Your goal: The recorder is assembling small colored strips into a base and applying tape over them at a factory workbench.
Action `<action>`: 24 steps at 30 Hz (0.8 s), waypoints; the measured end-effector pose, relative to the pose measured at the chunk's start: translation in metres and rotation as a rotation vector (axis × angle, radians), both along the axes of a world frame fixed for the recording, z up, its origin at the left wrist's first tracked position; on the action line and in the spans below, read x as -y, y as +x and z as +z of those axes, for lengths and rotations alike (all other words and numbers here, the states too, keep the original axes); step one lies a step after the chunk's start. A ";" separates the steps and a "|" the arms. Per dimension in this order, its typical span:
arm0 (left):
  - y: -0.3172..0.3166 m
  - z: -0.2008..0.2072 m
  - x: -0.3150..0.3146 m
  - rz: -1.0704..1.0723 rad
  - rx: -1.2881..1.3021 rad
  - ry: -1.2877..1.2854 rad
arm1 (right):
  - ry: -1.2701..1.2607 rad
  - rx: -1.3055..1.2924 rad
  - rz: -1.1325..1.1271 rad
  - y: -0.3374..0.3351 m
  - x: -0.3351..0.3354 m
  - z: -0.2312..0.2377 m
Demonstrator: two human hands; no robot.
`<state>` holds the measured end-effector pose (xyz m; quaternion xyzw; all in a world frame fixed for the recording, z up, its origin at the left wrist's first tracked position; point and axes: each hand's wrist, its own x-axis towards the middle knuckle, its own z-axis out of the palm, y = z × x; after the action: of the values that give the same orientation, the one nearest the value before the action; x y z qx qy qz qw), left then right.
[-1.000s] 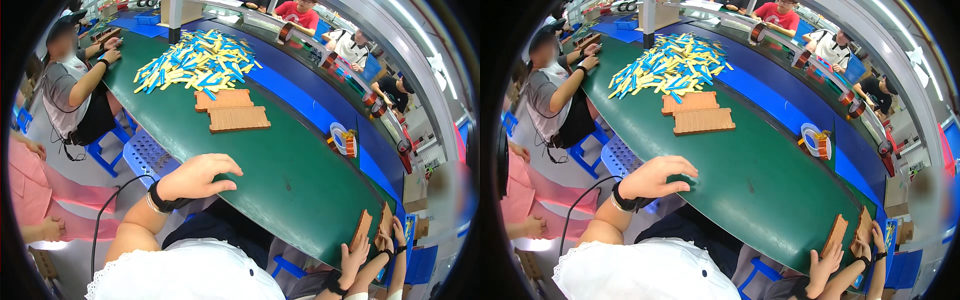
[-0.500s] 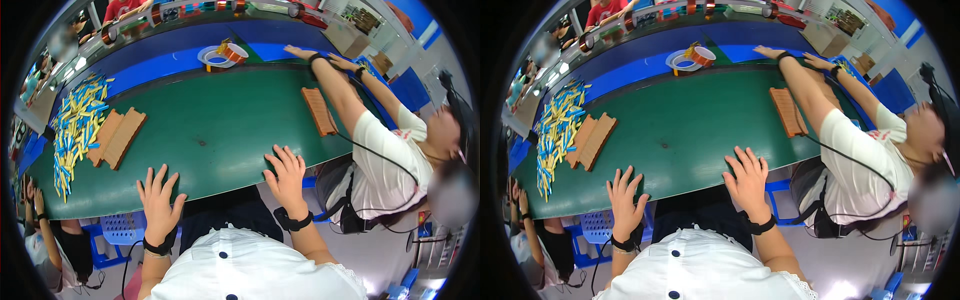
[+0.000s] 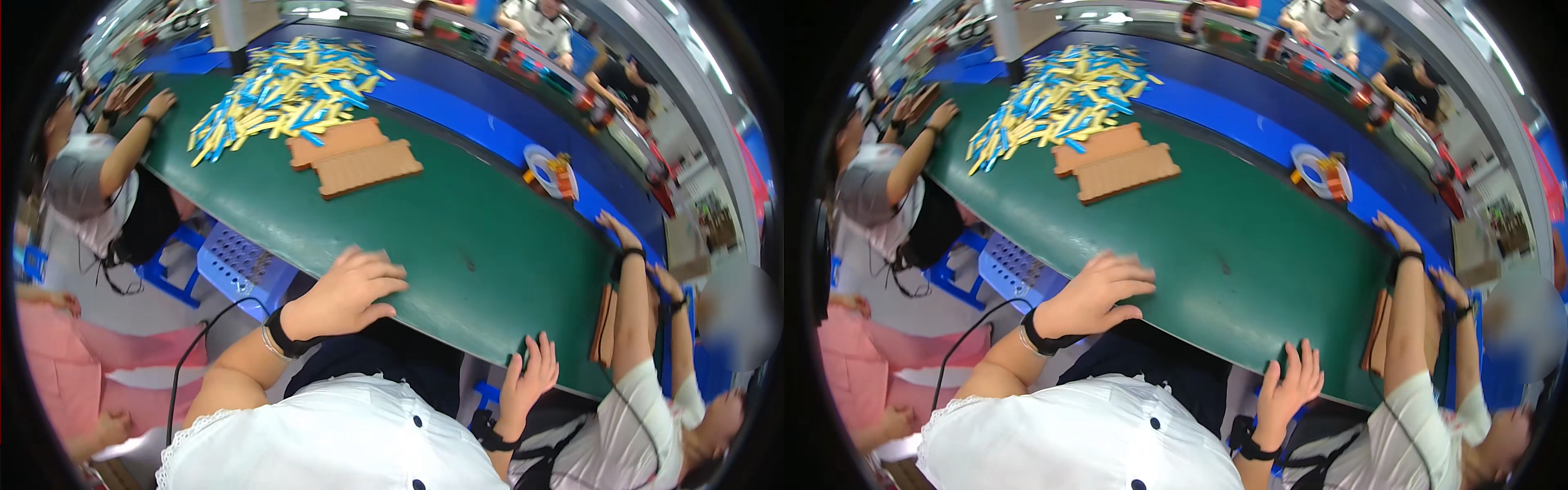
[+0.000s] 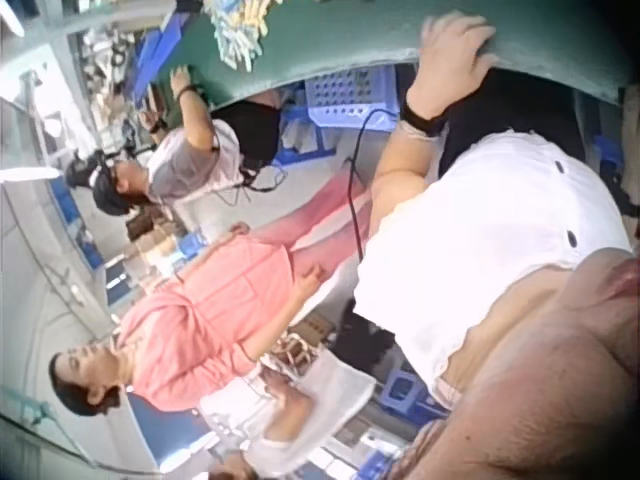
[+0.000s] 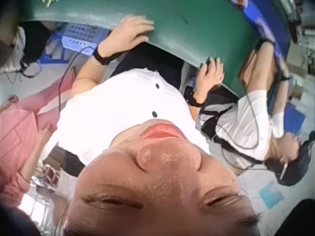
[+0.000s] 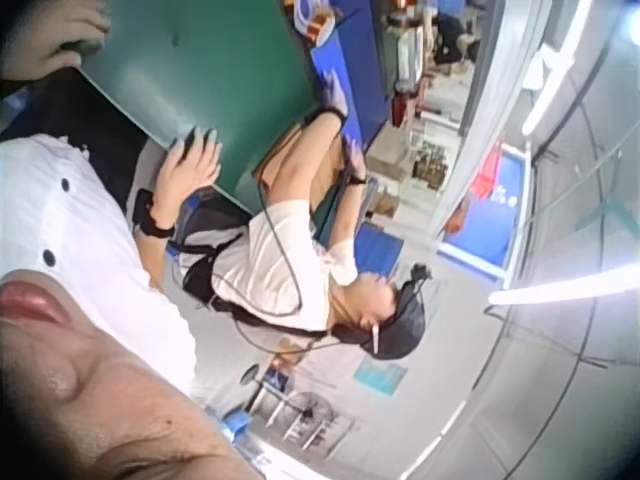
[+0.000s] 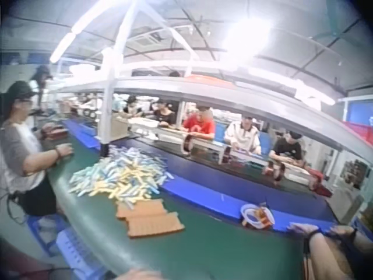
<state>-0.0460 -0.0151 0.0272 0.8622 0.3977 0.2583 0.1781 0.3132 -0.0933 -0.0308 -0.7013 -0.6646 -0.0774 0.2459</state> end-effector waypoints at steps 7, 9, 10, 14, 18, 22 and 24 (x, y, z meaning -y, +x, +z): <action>0.001 0.089 0.037 -0.796 1.038 0.728 | 0.070 0.094 -0.095 0.009 0.007 -0.004; 0.008 0.114 0.053 -0.750 1.042 0.734 | 0.058 0.041 -0.059 0.003 0.002 -0.008; 0.011 0.115 0.055 -0.741 1.035 0.745 | 0.056 0.030 -0.064 0.002 0.001 -0.008; 0.026 0.111 0.055 -0.842 1.098 0.814 | 0.078 0.070 -0.099 0.003 0.005 -0.010; 0.014 0.103 0.047 -0.872 0.976 0.769 | 0.122 0.102 -0.054 0.000 0.001 -0.004; 0.020 0.091 0.030 -0.791 0.567 0.663 | -0.015 -0.034 0.026 0.004 -0.007 0.026; 0.022 0.078 0.012 -0.587 0.453 0.471 | -0.004 -0.224 0.142 0.040 -0.020 0.045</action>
<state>-0.0241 -0.0267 0.1049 0.8773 0.0169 0.4629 0.1254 0.3529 -0.0730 0.0142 -0.6572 -0.6811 0.0205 0.3221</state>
